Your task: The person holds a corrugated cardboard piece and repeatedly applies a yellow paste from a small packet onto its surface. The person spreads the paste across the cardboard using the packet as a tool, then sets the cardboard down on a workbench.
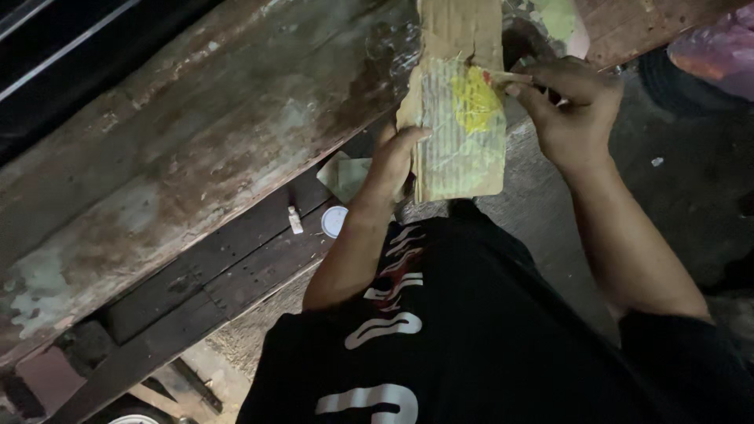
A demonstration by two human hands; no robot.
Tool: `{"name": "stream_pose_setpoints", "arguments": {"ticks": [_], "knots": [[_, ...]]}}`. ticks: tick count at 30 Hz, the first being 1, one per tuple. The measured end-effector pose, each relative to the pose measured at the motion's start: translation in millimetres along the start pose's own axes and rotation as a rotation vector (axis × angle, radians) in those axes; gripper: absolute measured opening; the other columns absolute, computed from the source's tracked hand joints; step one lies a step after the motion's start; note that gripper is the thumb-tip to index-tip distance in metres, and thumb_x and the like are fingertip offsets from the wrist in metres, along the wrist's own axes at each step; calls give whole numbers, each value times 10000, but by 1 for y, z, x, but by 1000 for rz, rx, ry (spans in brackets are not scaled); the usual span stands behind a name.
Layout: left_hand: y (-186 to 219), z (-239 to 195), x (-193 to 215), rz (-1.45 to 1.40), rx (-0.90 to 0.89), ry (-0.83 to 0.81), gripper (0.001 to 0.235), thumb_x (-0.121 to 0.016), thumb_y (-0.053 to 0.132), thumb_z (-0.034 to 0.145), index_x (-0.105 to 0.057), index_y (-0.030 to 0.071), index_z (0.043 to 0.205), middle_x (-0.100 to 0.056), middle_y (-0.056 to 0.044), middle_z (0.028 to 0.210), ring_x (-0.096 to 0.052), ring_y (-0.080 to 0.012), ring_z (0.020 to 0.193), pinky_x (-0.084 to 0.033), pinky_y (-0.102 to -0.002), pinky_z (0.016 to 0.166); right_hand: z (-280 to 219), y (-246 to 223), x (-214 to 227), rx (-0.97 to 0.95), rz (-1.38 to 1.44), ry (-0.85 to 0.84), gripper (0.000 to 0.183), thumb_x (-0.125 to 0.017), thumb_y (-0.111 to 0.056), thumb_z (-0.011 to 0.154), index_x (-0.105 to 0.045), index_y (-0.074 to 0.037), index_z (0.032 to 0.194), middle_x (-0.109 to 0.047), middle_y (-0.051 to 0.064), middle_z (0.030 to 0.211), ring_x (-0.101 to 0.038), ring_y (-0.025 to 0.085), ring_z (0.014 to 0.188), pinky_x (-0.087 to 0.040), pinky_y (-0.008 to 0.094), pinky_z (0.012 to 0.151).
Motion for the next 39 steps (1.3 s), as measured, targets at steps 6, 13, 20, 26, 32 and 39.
{"name": "stream_pose_setpoints", "arguments": {"ticks": [6, 13, 20, 26, 32, 39], "knots": [[-1, 12, -14, -36, -45, -15, 398, -658, 50, 927, -633, -86, 1301, -694, -100, 1147, -648, -201, 1030, -525, -371, 929, 20, -18, -9, 416, -332, -93, 109, -915, -45, 988, -807, -55, 986, -686, 68, 848, -632, 202, 775, -483, 324, 667], [-9, 33, -30, 62, -167, 154, 505, -650, 2, 899, -561, -35, 1395, -668, -79, 1189, -621, -177, 1058, -501, -332, 945, 46, -44, 3, 689, -397, -179, 83, -825, -86, 983, -807, -84, 1064, -718, 67, 1005, -659, 216, 886, -559, 348, 767], [-53, 46, -33, 76, -217, 288, 339, -670, -2, 965, -649, -121, 1282, -692, -126, 1097, -636, -209, 987, -505, -347, 899, 64, -20, 5, 660, -460, -338, 121, -775, -102, 961, -797, -87, 1079, -705, 77, 978, -688, 240, 978, -581, 356, 787], [-55, 40, -46, -121, -355, 335, 260, -637, -47, 910, -663, -50, 1169, -708, -91, 1044, -654, -176, 953, -520, -320, 877, 76, -7, 9, 639, -431, -431, 74, -758, -111, 888, -769, -73, 951, -711, 114, 910, -693, 299, 901, -589, 412, 789], [-42, 34, -60, -110, -351, 333, 214, -628, -66, 955, -685, -105, 1157, -718, -136, 1075, -669, -214, 990, -533, -354, 912, 87, 10, 17, 513, -348, -517, 99, -754, -135, 1011, -791, -63, 1069, -685, 127, 825, -671, 287, 787, -560, 420, 718], [17, 9, -79, -191, -454, 280, 519, -533, -49, 885, -506, -90, 1402, -679, -123, 1242, -659, -223, 1146, -525, -355, 1035, 94, 9, 32, 531, -403, -465, 114, -802, -189, 1037, -818, -79, 1064, -694, 121, 819, -659, 263, 715, -523, 395, 634]]}}
Point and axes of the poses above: each hand's wrist, its own z-axis towards the middle knuckle, its own x-axis out of the back of the hand, y = z × x, the point moved 10 cm from there along z, towards the middle knuckle
